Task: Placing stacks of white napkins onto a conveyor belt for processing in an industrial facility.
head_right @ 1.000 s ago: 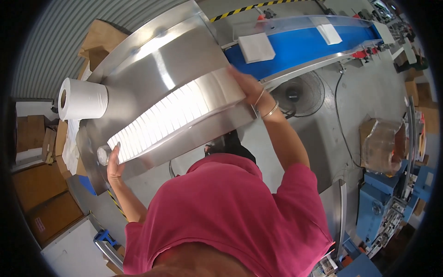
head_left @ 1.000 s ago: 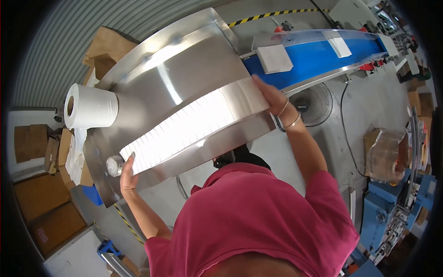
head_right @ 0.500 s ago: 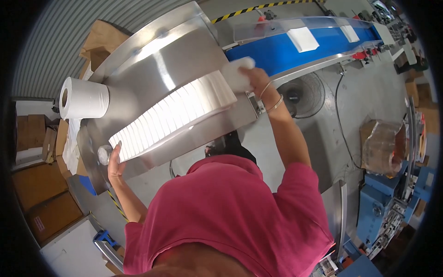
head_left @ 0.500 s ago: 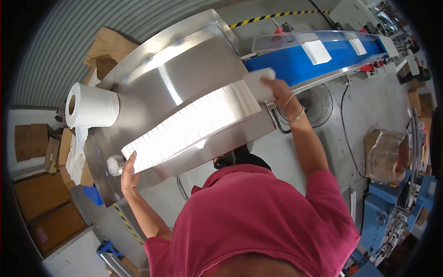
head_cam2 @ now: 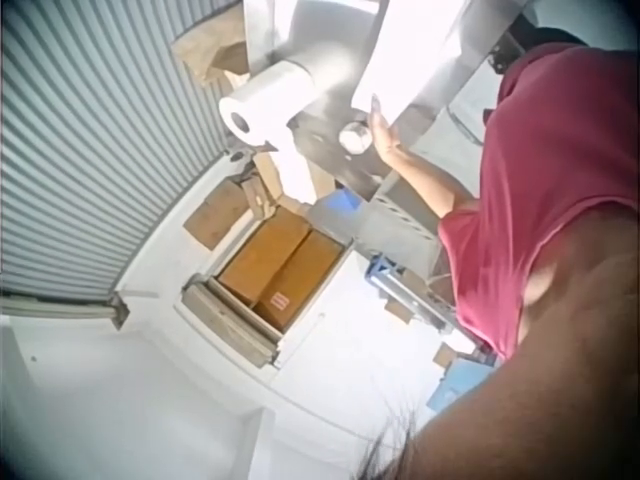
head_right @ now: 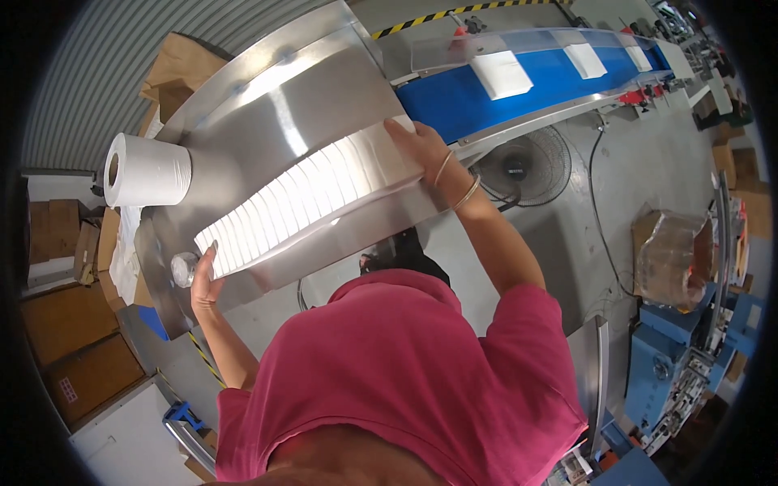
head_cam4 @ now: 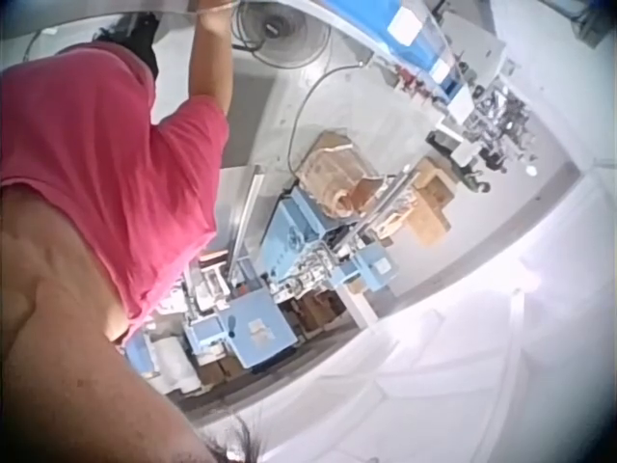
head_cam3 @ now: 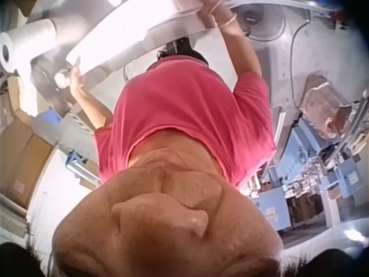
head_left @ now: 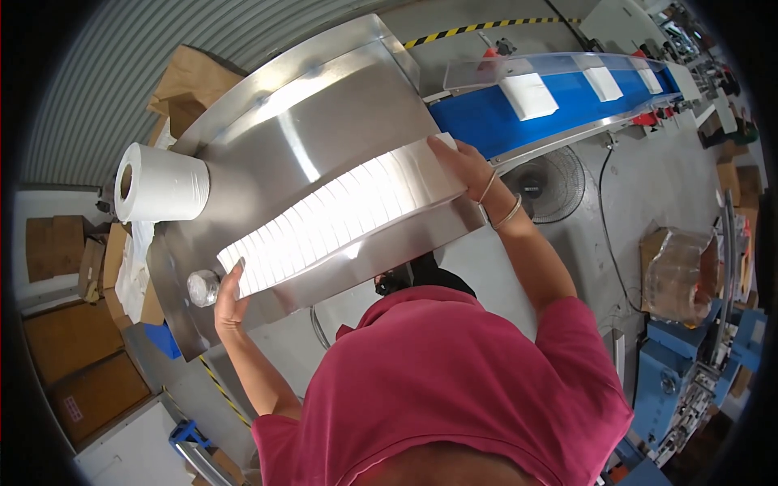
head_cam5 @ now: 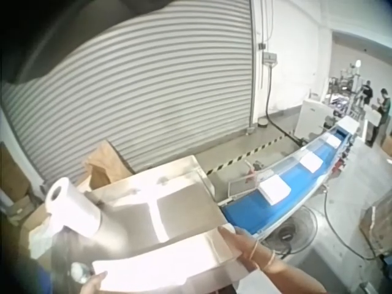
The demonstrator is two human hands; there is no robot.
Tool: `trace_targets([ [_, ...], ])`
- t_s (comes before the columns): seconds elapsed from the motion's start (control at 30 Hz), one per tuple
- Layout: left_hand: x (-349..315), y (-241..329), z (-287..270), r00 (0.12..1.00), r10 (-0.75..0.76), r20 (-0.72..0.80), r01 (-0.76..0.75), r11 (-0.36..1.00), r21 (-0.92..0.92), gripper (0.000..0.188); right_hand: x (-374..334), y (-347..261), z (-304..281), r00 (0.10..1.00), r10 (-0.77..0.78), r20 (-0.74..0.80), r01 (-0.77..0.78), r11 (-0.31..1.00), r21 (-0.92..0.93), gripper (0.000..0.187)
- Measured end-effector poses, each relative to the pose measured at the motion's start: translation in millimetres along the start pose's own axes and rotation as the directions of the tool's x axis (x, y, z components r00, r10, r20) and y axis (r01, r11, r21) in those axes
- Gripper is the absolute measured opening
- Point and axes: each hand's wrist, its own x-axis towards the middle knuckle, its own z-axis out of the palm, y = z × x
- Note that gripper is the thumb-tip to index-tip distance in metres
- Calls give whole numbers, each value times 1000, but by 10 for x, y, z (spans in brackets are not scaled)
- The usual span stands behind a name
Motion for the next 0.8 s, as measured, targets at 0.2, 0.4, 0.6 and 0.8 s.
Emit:
trace_targets([
  [0.2,-1,-27,-36,1000,16,19,-16,1000,6,52,-18,-18,4,995,-102,21,104,981,-162,46],
  [0.4,1,-24,-34,1000,-3,6,3,1000,-14,51,153,130,-166,976,-218,-26,190,897,-398,36],
  [0.6,-16,-53,-12,999,23,37,-22,999,-27,52,291,181,-626,994,-94,-57,103,977,185,45],
  [0.8,-11,-80,65,998,-42,-51,42,999,-8,52,-88,27,-32,991,-90,97,102,986,-134,43],
])
